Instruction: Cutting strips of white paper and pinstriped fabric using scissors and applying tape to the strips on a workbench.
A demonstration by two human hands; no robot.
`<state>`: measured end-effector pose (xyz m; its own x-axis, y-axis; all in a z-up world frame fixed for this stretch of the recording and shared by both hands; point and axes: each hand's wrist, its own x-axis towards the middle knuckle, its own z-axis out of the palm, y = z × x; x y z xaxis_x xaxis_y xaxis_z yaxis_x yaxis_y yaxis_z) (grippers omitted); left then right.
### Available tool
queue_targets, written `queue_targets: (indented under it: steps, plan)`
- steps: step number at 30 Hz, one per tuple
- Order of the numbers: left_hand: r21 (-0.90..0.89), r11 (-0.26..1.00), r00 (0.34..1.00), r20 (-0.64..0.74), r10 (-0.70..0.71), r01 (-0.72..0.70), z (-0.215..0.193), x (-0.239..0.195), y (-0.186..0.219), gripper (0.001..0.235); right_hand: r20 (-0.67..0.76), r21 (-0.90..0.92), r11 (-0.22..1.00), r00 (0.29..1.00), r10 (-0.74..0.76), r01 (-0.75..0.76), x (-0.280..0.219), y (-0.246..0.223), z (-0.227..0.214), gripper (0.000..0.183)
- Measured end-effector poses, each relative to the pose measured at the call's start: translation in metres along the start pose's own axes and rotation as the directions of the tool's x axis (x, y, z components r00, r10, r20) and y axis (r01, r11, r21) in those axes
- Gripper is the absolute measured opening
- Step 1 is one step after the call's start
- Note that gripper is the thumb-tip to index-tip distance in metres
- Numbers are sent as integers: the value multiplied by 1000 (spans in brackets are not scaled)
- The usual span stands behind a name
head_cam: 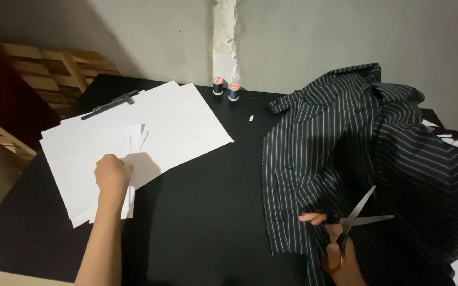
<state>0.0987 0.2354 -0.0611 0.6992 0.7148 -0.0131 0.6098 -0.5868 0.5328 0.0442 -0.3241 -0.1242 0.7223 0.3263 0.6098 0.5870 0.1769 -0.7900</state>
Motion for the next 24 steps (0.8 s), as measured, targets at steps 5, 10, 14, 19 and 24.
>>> queue_targets:
  steps: [5,10,14,19,24]
  plan:
    - [10,998,995,73,-67,66,-19,-5,13,10,285,230,959,931,-229,165,-4,29,-21,68]
    - [-205,977,996,-67,51,-63,-44,-21,21,15,-97,-120,990,993,65,-76,13,-53,27,61]
    - [-795,603,944,243,221,63,-8,-75,98,17,36,353,935,999,21,-32,-24,55,-24,48]
    - [-709,510,611,694,381,488,57,-206,180,20,-4,382,918,994,111,-101,-9,36,-3,66]
    - [-675,663,641,672,372,324,56,-239,191,12,6,402,913,997,-81,71,-60,169,-55,66]
